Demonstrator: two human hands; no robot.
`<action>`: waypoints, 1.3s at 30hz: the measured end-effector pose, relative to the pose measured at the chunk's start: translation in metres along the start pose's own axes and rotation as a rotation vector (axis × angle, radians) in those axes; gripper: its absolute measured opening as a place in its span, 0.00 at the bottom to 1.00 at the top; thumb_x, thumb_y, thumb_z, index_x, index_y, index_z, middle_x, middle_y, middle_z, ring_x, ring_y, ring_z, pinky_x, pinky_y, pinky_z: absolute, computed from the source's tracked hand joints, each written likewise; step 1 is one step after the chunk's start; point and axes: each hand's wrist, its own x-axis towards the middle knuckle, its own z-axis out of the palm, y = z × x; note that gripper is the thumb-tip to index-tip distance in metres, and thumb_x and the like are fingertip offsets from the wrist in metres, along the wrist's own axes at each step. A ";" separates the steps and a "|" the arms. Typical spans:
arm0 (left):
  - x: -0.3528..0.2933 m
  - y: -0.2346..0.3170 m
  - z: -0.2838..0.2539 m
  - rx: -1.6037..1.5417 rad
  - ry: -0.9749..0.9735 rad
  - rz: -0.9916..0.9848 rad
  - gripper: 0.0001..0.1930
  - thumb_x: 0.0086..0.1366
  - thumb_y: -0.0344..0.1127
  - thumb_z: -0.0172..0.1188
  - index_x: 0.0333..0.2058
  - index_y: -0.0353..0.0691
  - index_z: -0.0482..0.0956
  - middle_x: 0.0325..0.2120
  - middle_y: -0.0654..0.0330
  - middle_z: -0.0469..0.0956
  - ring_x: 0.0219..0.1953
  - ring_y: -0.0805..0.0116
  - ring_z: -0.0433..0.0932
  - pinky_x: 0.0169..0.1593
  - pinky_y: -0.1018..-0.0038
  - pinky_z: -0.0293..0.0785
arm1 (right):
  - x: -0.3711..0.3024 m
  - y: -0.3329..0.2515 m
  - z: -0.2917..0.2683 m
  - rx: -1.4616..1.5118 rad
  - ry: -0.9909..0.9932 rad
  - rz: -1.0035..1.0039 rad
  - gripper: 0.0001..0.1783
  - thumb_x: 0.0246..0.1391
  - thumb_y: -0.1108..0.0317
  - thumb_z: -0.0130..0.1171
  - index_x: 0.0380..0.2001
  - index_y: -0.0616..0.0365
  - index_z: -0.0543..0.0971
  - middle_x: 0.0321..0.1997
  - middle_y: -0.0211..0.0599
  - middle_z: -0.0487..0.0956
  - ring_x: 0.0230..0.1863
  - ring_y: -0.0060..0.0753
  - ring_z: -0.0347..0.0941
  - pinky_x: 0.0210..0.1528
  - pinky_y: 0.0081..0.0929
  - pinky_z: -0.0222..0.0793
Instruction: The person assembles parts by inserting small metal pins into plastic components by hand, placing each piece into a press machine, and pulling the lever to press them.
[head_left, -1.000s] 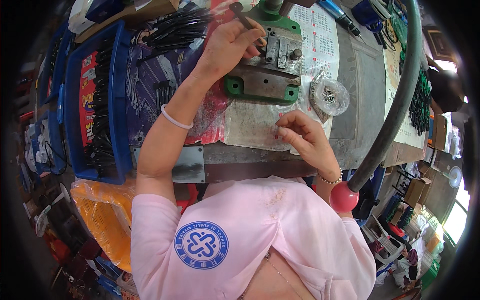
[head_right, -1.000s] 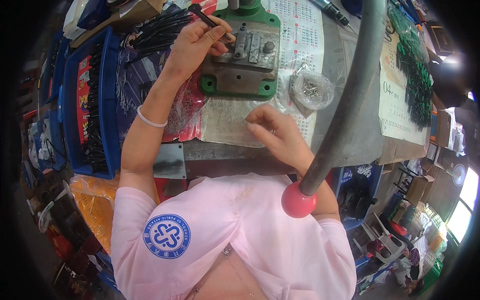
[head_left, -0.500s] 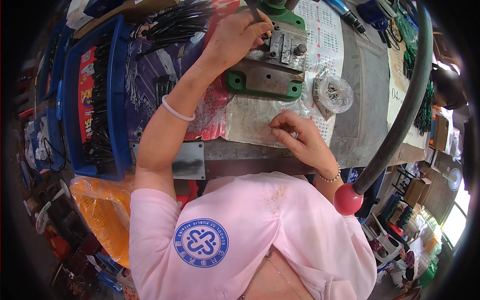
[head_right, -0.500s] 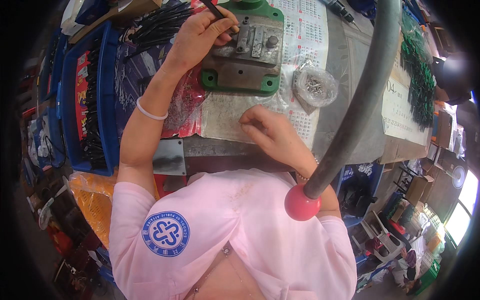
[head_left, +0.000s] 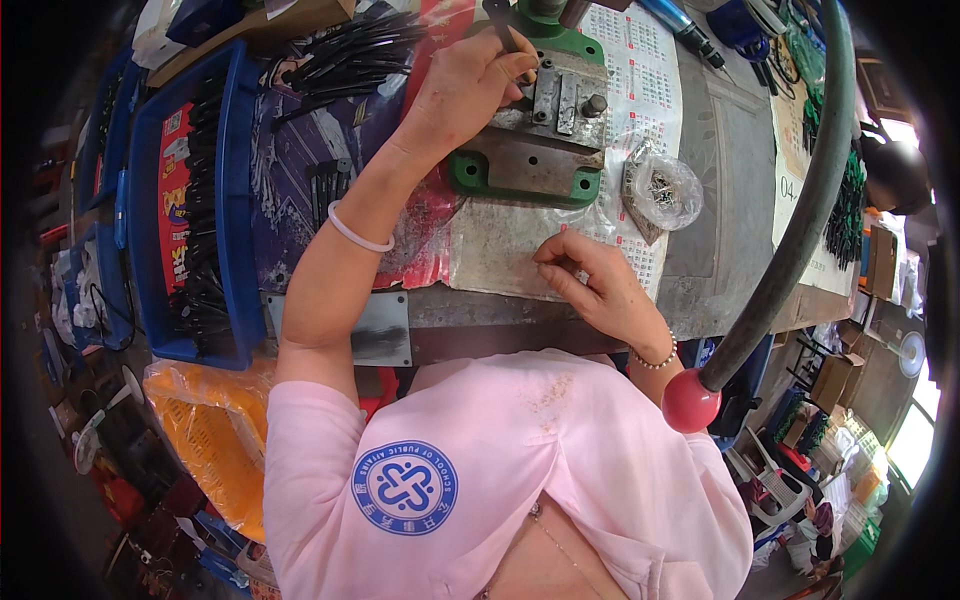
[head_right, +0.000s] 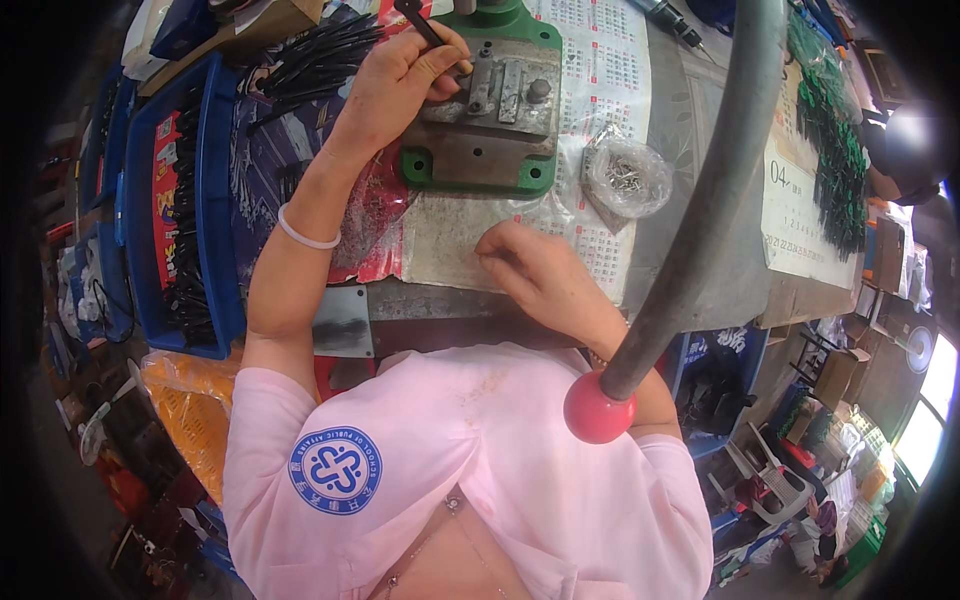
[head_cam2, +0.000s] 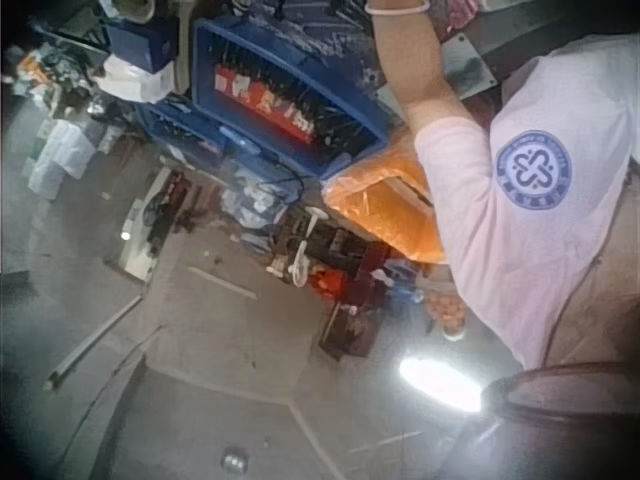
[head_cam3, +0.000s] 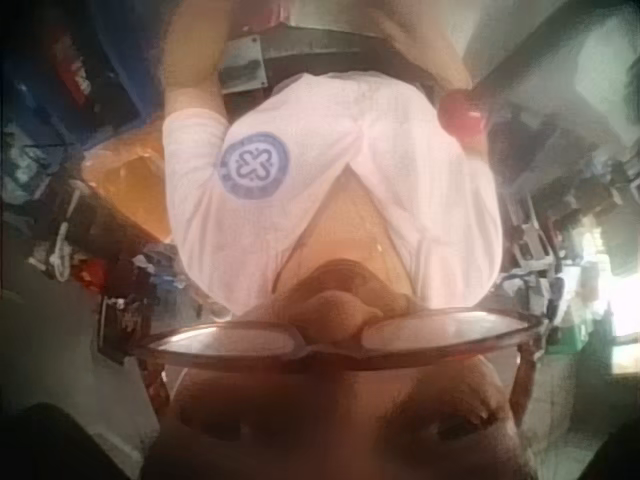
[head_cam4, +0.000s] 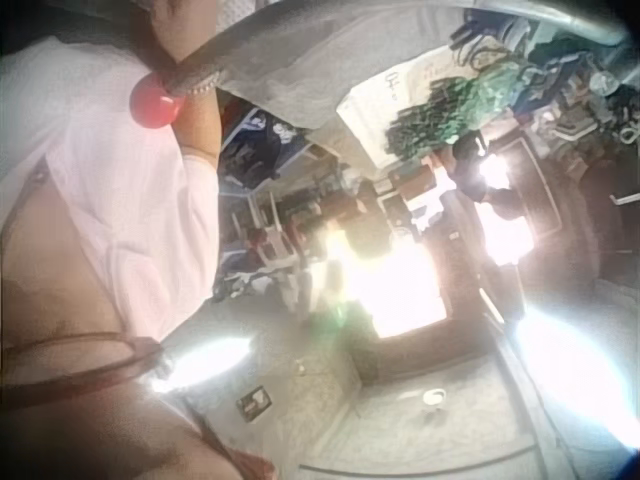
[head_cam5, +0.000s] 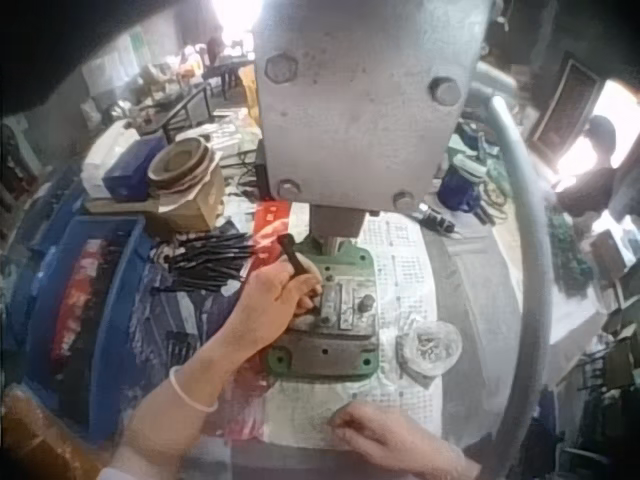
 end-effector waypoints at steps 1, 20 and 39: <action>-0.001 0.001 0.000 0.016 0.003 0.006 0.09 0.70 0.38 0.54 0.41 0.41 0.79 0.31 0.69 0.79 0.29 0.82 0.76 0.35 0.83 0.77 | 0.001 0.001 0.000 -0.017 0.005 -0.024 0.06 0.57 0.73 0.58 0.37 0.63 0.77 0.32 0.38 0.78 0.31 0.32 0.74 0.34 0.26 0.68; -0.003 0.007 0.005 0.379 0.037 0.348 0.05 0.65 0.30 0.56 0.38 0.37 0.78 0.26 0.55 0.79 0.27 0.65 0.81 0.32 0.73 0.76 | 0.082 -0.032 -0.023 0.136 0.556 -0.237 0.11 0.55 0.73 0.61 0.42 0.61 0.77 0.31 0.32 0.78 0.30 0.18 0.74 0.33 0.19 0.70; 0.004 0.014 0.008 0.403 0.038 0.382 0.05 0.63 0.29 0.58 0.38 0.36 0.78 0.23 0.51 0.78 0.24 0.60 0.80 0.30 0.69 0.74 | 0.130 -0.038 -0.051 -0.048 0.596 -0.416 0.10 0.55 0.69 0.63 0.38 0.62 0.78 0.27 0.36 0.81 0.27 0.21 0.76 0.30 0.22 0.70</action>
